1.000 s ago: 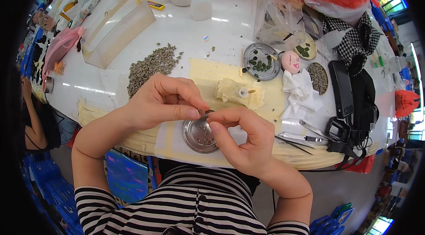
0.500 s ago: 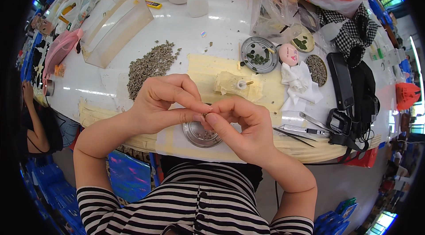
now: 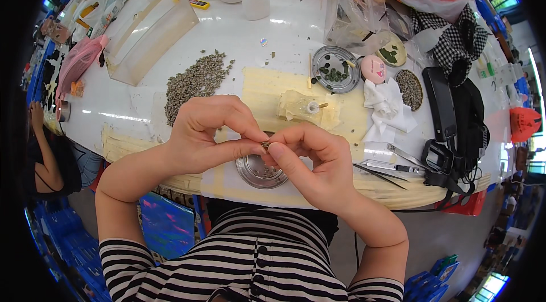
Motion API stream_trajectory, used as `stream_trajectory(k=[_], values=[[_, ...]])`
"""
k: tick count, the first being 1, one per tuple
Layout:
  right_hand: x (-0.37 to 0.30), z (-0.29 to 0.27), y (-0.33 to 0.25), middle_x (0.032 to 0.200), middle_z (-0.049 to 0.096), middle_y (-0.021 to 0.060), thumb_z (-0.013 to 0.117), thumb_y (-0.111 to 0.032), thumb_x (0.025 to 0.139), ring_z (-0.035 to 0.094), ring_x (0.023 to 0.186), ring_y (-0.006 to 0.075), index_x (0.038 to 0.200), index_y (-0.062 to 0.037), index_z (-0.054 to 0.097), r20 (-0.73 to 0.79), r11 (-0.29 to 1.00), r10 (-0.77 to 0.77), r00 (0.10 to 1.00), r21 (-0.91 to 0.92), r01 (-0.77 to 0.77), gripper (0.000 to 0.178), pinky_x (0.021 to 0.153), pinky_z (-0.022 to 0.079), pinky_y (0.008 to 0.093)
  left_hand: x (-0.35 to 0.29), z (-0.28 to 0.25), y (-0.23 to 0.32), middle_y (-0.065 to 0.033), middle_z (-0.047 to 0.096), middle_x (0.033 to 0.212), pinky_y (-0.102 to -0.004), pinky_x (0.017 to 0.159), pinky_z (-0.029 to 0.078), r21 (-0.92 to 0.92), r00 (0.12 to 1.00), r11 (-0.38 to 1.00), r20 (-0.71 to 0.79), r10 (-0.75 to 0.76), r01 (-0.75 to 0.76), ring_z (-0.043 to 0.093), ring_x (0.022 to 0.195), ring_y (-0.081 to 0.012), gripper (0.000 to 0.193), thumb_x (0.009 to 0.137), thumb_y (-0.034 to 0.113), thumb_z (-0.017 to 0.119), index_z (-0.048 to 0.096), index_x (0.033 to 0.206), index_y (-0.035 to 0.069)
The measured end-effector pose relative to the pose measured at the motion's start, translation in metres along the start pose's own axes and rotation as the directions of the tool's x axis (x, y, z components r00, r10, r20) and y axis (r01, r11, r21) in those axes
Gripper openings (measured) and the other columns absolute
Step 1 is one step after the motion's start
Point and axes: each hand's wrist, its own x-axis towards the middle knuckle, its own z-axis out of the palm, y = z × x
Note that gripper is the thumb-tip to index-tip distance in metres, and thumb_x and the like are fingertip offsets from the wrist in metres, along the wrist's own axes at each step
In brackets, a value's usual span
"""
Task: The person assembles small electronic components by hand, inserting tiny pins into a circular connector and then pouring additional small parts from a plastic container onto the workspace.
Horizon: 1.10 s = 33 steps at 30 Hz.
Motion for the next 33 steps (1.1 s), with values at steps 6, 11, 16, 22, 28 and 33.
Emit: stream_trajectory(k=[6, 11, 16, 22, 28, 33], values=[[-0.0001, -0.001, 0.0014, 0.089, 0.071, 0.0082, 0.064, -0.002, 0.093, 0.068, 0.081, 0.0114, 0.101, 0.0048, 0.064, -0.014, 1.0, -0.012, 1.0, -0.014, 0.012, 0.01, 0.074, 0.054, 0.0239, 0.0011, 0.0018, 0.0, -0.0059, 0.071, 0.085, -0.0278, 0.07, 0.051, -0.017, 1.0, 1.0, -0.003, -0.007, 0.007, 0.066, 0.078, -0.0163, 0.016, 0.076, -0.001, 0.079, 0.075, 0.091, 0.006], [-0.0012, 0.0013, 0.0002, 0.087, 0.071, 0.0079, 0.065, -0.002, 0.092, 0.068, 0.08, 0.0111, 0.099, 0.0043, 0.065, -0.036, 1.0, 0.015, 0.999, -0.012, -0.016, 0.01, 0.074, 0.053, 0.0238, 0.0008, 0.0008, -0.002, -0.0061, 0.071, 0.086, -0.0275, 0.071, 0.051, -0.11, 0.998, 0.992, 0.031, -0.061, 0.064, 0.065, 0.079, -0.0157, 0.016, 0.078, -0.001, 0.078, 0.076, 0.093, 0.005], [-0.001, 0.0006, 0.0019, 0.086, 0.071, 0.0073, 0.066, -0.002, 0.092, 0.068, 0.078, 0.0102, 0.099, 0.004, 0.065, -0.047, 0.999, 0.003, 0.999, -0.032, -0.004, 0.009, 0.073, 0.052, 0.023, 0.0015, 0.0033, 0.0015, -0.0067, 0.071, 0.086, -0.0272, 0.07, 0.051, -0.06, 0.999, 0.998, 0.005, -0.036, 0.036, 0.066, 0.078, -0.0151, 0.019, 0.078, -0.001, 0.077, 0.076, 0.096, 0.006], [-0.0009, 0.0024, 0.0025, 0.086, 0.071, 0.0062, 0.066, -0.001, 0.091, 0.066, 0.076, 0.0092, 0.098, 0.0036, 0.066, -0.085, 0.999, -0.018, 0.996, -0.048, 0.014, 0.008, 0.072, 0.052, 0.0224, 0.0016, 0.004, -0.0007, -0.0074, 0.072, 0.086, -0.0262, 0.067, 0.054, -0.006, 0.999, 0.999, 0.0, 0.032, -0.032, 0.068, 0.076, -0.0157, 0.024, 0.078, 0.0, 0.078, 0.077, 0.101, 0.005], [-0.0006, 0.0045, 0.0035, 0.084, 0.071, 0.0065, 0.066, 0.001, 0.09, 0.066, 0.075, 0.0089, 0.097, 0.0039, 0.067, -0.097, 0.994, -0.069, 0.993, -0.092, 0.061, 0.008, 0.071, 0.052, 0.0222, 0.0009, 0.0051, -0.0007, -0.0081, 0.072, 0.086, -0.0259, 0.067, 0.054, 0.051, 0.997, 0.996, -0.009, 0.075, -0.075, 0.069, 0.076, -0.016, 0.026, 0.078, -0.002, 0.077, 0.076, 0.103, 0.004], [-0.0003, 0.0036, 0.0048, 0.083, 0.072, 0.0063, 0.066, 0.001, 0.089, 0.065, 0.074, 0.0086, 0.096, 0.0045, 0.068, -0.094, 0.973, -0.136, 0.986, -0.201, 0.115, 0.008, 0.069, 0.052, 0.0223, 0.0008, 0.0053, -0.0012, -0.0082, 0.071, 0.086, -0.0255, 0.066, 0.054, 0.055, 0.996, 0.994, -0.009, 0.094, -0.093, 0.069, 0.076, -0.0159, 0.025, 0.078, -0.003, 0.077, 0.076, 0.102, 0.004]])
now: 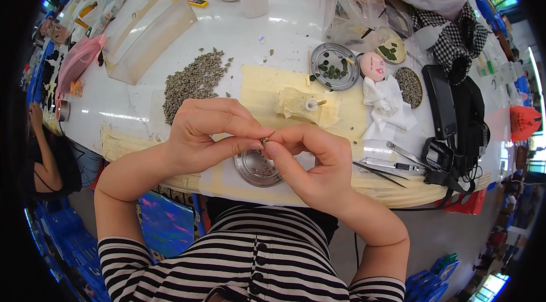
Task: The person assembles small electronic components by hand, inserting tiny pins into a circular connector and then pouring additional small parts from a plastic container onto the workspace.
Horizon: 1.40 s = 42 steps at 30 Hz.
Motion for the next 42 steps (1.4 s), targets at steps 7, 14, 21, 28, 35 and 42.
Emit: stream_trajectory(k=[7, 14, 21, 28, 35, 42], values=[[-0.0004, 0.001, 0.0005, 0.083, 0.072, 0.0066, 0.067, 0.0, 0.089, 0.066, 0.073, 0.0092, 0.097, 0.0045, 0.068, 0.0, 1.0, -0.018, 1.0, 0.006, 0.018, 0.009, 0.068, 0.052, 0.0224, 0.0001, -0.0015, 0.001, -0.0079, 0.07, 0.084, -0.0263, 0.063, 0.053, 0.119, 0.998, 0.991, -0.013, 0.066, -0.064, 0.068, 0.073, -0.0167, 0.023, 0.077, -0.002, 0.078, 0.076, 0.099, 0.004], [-0.001, 0.0004, 0.0013, 0.084, 0.072, 0.0067, 0.069, 0.0, 0.088, 0.066, 0.075, 0.0089, 0.098, 0.0048, 0.068, -0.007, 1.0, -0.001, 1.0, 0.004, 0.001, 0.011, 0.069, 0.052, 0.0222, -0.0012, 0.0014, 0.0009, -0.0076, 0.07, 0.083, -0.0269, 0.062, 0.053, 0.212, 0.989, 0.968, -0.036, 0.143, -0.133, 0.067, 0.071, -0.0178, 0.026, 0.076, -0.002, 0.077, 0.076, 0.102, 0.005], [0.0003, -0.0007, 0.0032, 0.085, 0.071, 0.0052, 0.068, 0.001, 0.088, 0.064, 0.073, 0.0075, 0.097, 0.0042, 0.068, 0.006, 0.998, -0.056, 0.998, -0.006, 0.056, 0.01, 0.067, 0.051, 0.0223, -0.0021, 0.0055, 0.0026, -0.0076, 0.069, 0.085, -0.0272, 0.061, 0.052, 0.247, 0.983, 0.954, -0.031, 0.182, -0.169, 0.066, 0.071, -0.0186, 0.031, 0.076, -0.002, 0.078, 0.075, 0.105, 0.004], [0.0004, 0.0028, 0.0066, 0.082, 0.071, 0.0088, 0.069, 0.004, 0.084, 0.065, 0.067, 0.0121, 0.092, 0.0041, 0.069, -0.028, 0.948, -0.246, 0.969, -0.213, 0.235, 0.008, 0.063, 0.051, 0.023, -0.002, 0.0033, 0.0012, -0.0078, 0.069, 0.085, -0.0266, 0.061, 0.052, 0.204, 0.988, 0.969, -0.037, 0.151, -0.141, 0.066, 0.071, -0.0182, 0.032, 0.075, -0.002, 0.078, 0.075, 0.106, 0.004], [0.0014, 0.0017, 0.0053, 0.079, 0.071, 0.0101, 0.069, 0.005, 0.083, 0.066, 0.065, 0.0153, 0.089, 0.0038, 0.07, -0.017, 0.934, -0.274, 0.962, -0.243, 0.262, 0.006, 0.06, 0.051, 0.0243, -0.0023, 0.0034, 0.0045, -0.0069, 0.069, 0.084, -0.0266, 0.06, 0.051, 0.322, 0.979, 0.928, -0.01, 0.204, -0.19, 0.066, 0.07, -0.0173, 0.028, 0.075, 0.0, 0.079, 0.076, 0.102, 0.005], [0.0041, -0.0002, -0.0008, 0.077, 0.07, 0.0096, 0.069, 0.005, 0.082, 0.065, 0.062, 0.0154, 0.086, 0.0033, 0.07, 0.025, 0.918, -0.291, 0.956, -0.273, 0.287, 0.004, 0.057, 0.05, 0.0242, -0.0053, 0.0021, 0.0037, -0.0061, 0.069, 0.082, -0.0271, 0.059, 0.051, 0.264, 0.984, 0.952, -0.045, 0.17, -0.153, 0.066, 0.07, -0.018, 0.022, 0.073, 0.003, 0.081, 0.075, 0.094, 0.005]])
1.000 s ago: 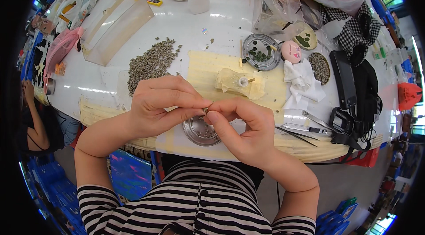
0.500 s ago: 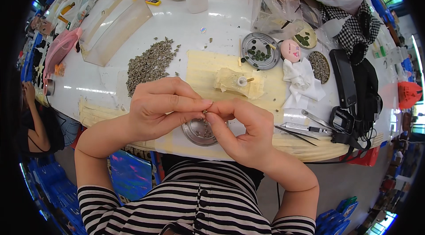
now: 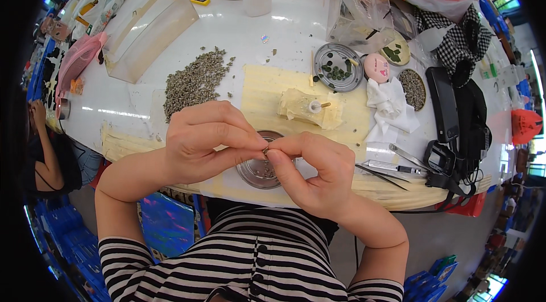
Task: The person assembles small electronic components by hand, inserting tiny pins into a circular connector and then pouring additional small parts from a plastic container onto the workspace.
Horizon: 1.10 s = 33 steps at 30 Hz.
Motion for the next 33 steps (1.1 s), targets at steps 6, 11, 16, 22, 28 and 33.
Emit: stream_trajectory(k=[6, 11, 16, 22, 28, 33], values=[[0.0, -0.002, -0.002, 0.077, 0.07, 0.0102, 0.07, 0.004, 0.081, 0.065, 0.061, 0.0157, 0.085, 0.0025, 0.07, 0.014, 0.999, -0.003, 1.0, -0.033, 0.004, 0.005, 0.056, 0.049, 0.0244, 0.001, 0.001, 0.0, -0.0063, 0.07, 0.084, -0.0275, 0.059, 0.05, 0.021, 0.999, 0.999, 0.008, 0.043, -0.043, 0.066, 0.07, -0.0185, 0.021, 0.072, 0.005, 0.082, 0.074, 0.092, 0.004], [0.0, 0.0, -0.001, 0.075, 0.07, 0.0102, 0.07, 0.004, 0.08, 0.064, 0.06, 0.0173, 0.084, 0.0016, 0.07, 0.01, 0.997, -0.035, 0.999, -0.062, 0.035, 0.005, 0.055, 0.049, 0.0251, 0.0, 0.001, -0.001, -0.0056, 0.07, 0.083, -0.0275, 0.058, 0.05, 0.051, 0.998, 0.997, 0.018, 0.064, -0.064, 0.066, 0.07, -0.0185, 0.022, 0.072, 0.004, 0.082, 0.074, 0.092, 0.005], [0.001, 0.001, 0.001, 0.071, 0.068, 0.0088, 0.071, 0.004, 0.078, 0.063, 0.057, 0.0177, 0.083, 0.0001, 0.07, -0.016, 0.98, -0.138, 0.99, -0.151, 0.134, 0.006, 0.052, 0.047, 0.0259, 0.003, 0.0, 0.0, -0.0049, 0.069, 0.082, -0.0273, 0.057, 0.05, 0.077, 0.992, 0.989, 0.013, 0.126, -0.126, 0.065, 0.068, -0.018, 0.022, 0.071, 0.004, 0.082, 0.073, 0.091, 0.005], [0.001, -0.014, -0.003, 0.072, 0.066, 0.0079, 0.072, 0.004, 0.079, 0.061, 0.059, 0.0175, 0.086, 0.0004, 0.069, -0.116, 0.941, -0.205, 0.972, -0.297, 0.163, 0.009, 0.054, 0.046, 0.0264, 0.002, 0.001, -0.001, -0.0054, 0.068, 0.081, -0.0269, 0.055, 0.049, 0.057, 0.994, 0.992, 0.031, 0.107, -0.109, 0.064, 0.067, -0.0174, 0.022, 0.07, 0.003, 0.082, 0.074, 0.091, 0.005], [0.011, -0.032, 0.004, 0.08, 0.063, 0.0077, 0.071, 0.004, 0.082, 0.057, 0.066, 0.0149, 0.098, 0.0012, 0.071, -0.294, 0.822, -0.243, 0.925, -0.568, 0.035, 0.016, 0.06, 0.047, 0.0247, 0.006, -0.002, -0.009, -0.0063, 0.067, 0.079, -0.0254, 0.057, 0.048, 0.009, 1.0, 1.0, -0.003, -0.018, 0.018, 0.064, 0.069, -0.0156, 0.021, 0.073, 0.0, 0.081, 0.074, 0.092, 0.004], [0.016, -0.029, 0.009, 0.081, 0.06, 0.007, 0.074, 0.0, 0.082, 0.057, 0.07, 0.0153, 0.099, -0.0008, 0.071, -0.272, 0.857, -0.091, 0.958, -0.511, -0.063, 0.017, 0.063, 0.048, 0.0259, 0.005, -0.002, -0.008, -0.0065, 0.067, 0.08, -0.025, 0.06, 0.049, 0.007, 0.999, 0.999, -0.031, -0.04, 0.04, 0.063, 0.07, -0.0149, 0.02, 0.074, -0.001, 0.081, 0.074, 0.092, 0.004]])
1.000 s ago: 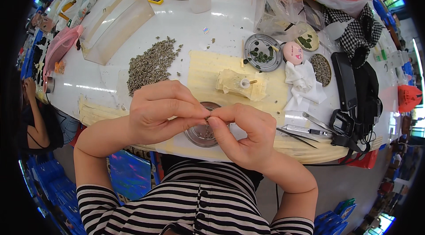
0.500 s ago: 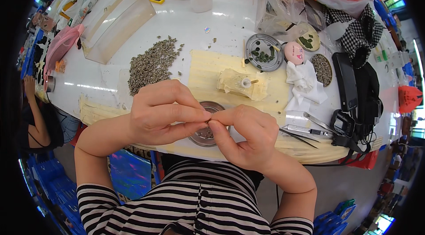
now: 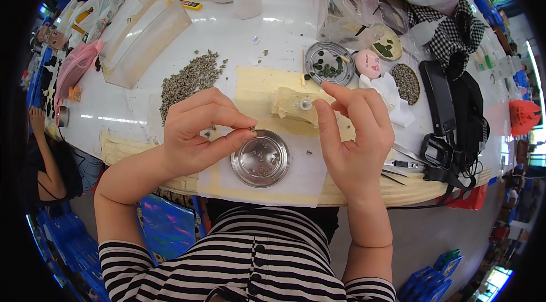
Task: The person assembles small electronic components by hand, inserting tiny pins into a circular connector and then pouring additional small parts from a plastic container onto the workspace.
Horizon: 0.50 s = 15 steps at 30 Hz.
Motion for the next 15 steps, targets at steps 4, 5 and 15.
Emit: stream_trajectory(k=[4, 5, 15], values=[[0.0, 0.002, 0.004, 0.078, 0.058, 0.0056, 0.074, -0.001, 0.081, 0.057, 0.071, 0.0157, 0.095, -0.0019, 0.072, 0.037, 1.0, 0.012, 0.999, 0.017, -0.012, 0.015, 0.065, 0.047, 0.0271, 0.002, 0.0, 0.0, -0.0063, 0.067, 0.079, -0.0244, 0.061, 0.048, -0.035, 0.999, 0.999, -0.01, -0.034, 0.033, 0.062, 0.071, -0.0142, 0.02, 0.074, -0.001, 0.081, 0.074, 0.093, 0.003], [-0.001, 0.002, 0.007, 0.078, 0.058, 0.0054, 0.074, -0.001, 0.081, 0.057, 0.071, 0.0158, 0.095, -0.0021, 0.072, 0.039, 1.0, -0.003, 0.999, 0.023, 0.002, 0.014, 0.065, 0.047, 0.0271, 0.002, 0.0, 0.0, -0.0061, 0.067, 0.079, -0.0242, 0.061, 0.047, -0.047, 0.999, 0.998, -0.012, -0.04, 0.04, 0.062, 0.071, -0.014, 0.02, 0.074, -0.001, 0.081, 0.075, 0.093, 0.003], [-0.01, -0.006, -0.013, 0.087, 0.064, 0.0089, 0.071, 0.004, 0.082, 0.058, 0.076, 0.0181, 0.092, 0.0025, 0.069, -0.171, 0.922, -0.056, 0.984, 0.37, 0.117, 0.011, 0.069, 0.046, 0.0279, -0.002, 0.0, -0.002, -0.0055, 0.066, 0.081, -0.024, 0.064, 0.046, -0.185, 0.991, 0.974, -0.004, -0.133, 0.13, 0.06, 0.073, -0.0124, 0.021, 0.074, -0.004, 0.08, 0.076, 0.093, 0.003]])
